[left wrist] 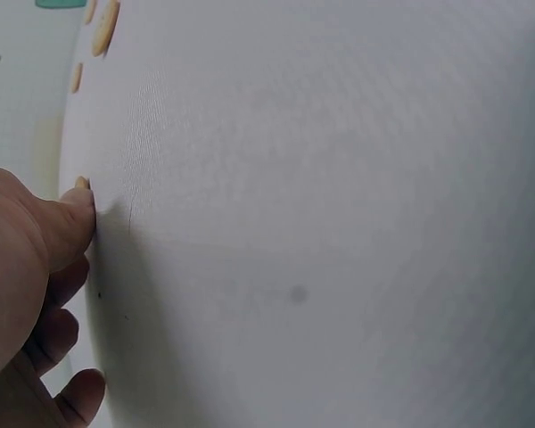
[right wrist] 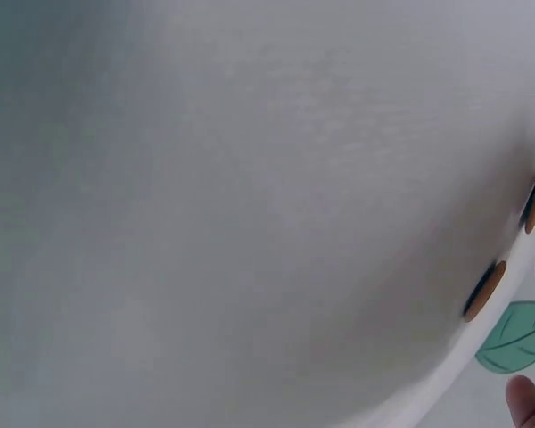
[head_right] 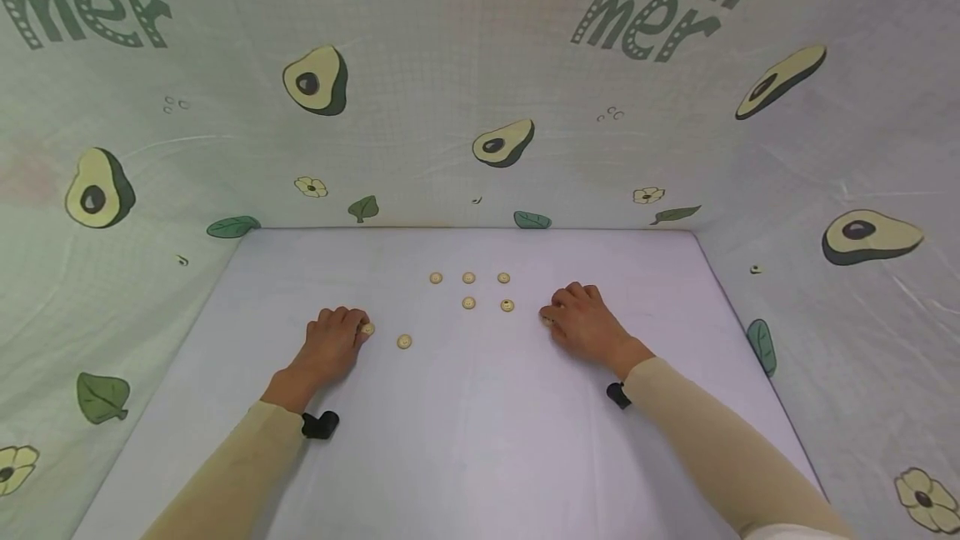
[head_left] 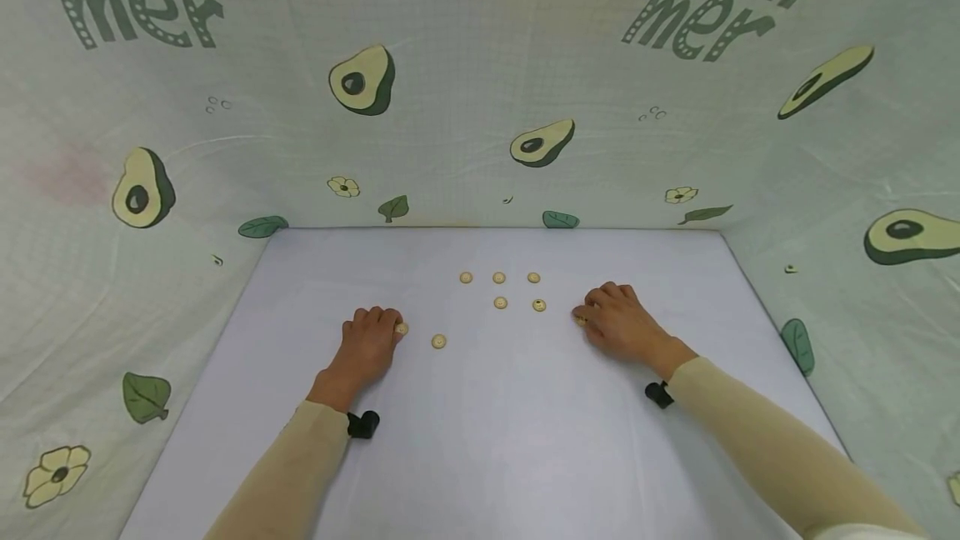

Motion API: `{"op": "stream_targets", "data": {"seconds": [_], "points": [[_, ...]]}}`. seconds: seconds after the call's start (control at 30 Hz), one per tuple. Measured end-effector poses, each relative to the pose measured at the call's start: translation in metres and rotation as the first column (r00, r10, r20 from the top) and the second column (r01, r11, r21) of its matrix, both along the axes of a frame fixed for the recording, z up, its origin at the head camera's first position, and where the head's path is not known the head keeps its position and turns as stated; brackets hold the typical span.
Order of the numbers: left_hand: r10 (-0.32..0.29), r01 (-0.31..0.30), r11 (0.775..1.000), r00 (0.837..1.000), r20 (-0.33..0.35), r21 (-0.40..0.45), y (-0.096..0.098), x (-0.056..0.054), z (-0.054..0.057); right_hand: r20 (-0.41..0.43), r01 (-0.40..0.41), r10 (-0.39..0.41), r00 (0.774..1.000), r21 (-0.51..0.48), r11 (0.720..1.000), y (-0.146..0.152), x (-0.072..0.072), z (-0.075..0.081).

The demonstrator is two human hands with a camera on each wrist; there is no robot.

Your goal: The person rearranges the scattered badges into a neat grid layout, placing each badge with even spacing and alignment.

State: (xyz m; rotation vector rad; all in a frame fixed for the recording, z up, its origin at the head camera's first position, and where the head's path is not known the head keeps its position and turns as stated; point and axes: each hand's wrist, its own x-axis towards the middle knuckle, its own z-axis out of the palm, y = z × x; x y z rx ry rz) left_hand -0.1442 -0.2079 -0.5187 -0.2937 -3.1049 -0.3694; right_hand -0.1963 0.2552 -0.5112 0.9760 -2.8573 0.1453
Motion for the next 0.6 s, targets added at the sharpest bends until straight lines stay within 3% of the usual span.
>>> {"op": "stream_targets", "data": {"seconds": [0.3,0.6], "points": [[-0.041,0.040,0.999,0.998,-0.037,-0.033,0.0010,-0.0009,-0.0007,-0.095,0.084,-0.079,0.992,0.047,0.995,0.0002,-0.0023,-0.0036],[-0.060,0.055,0.994,0.997,-0.054,-0.097,0.0019,-0.0005,-0.0015,-0.106,0.052,-0.045,0.993,0.067,0.996,-0.0034,-0.0021,-0.0071]]}}
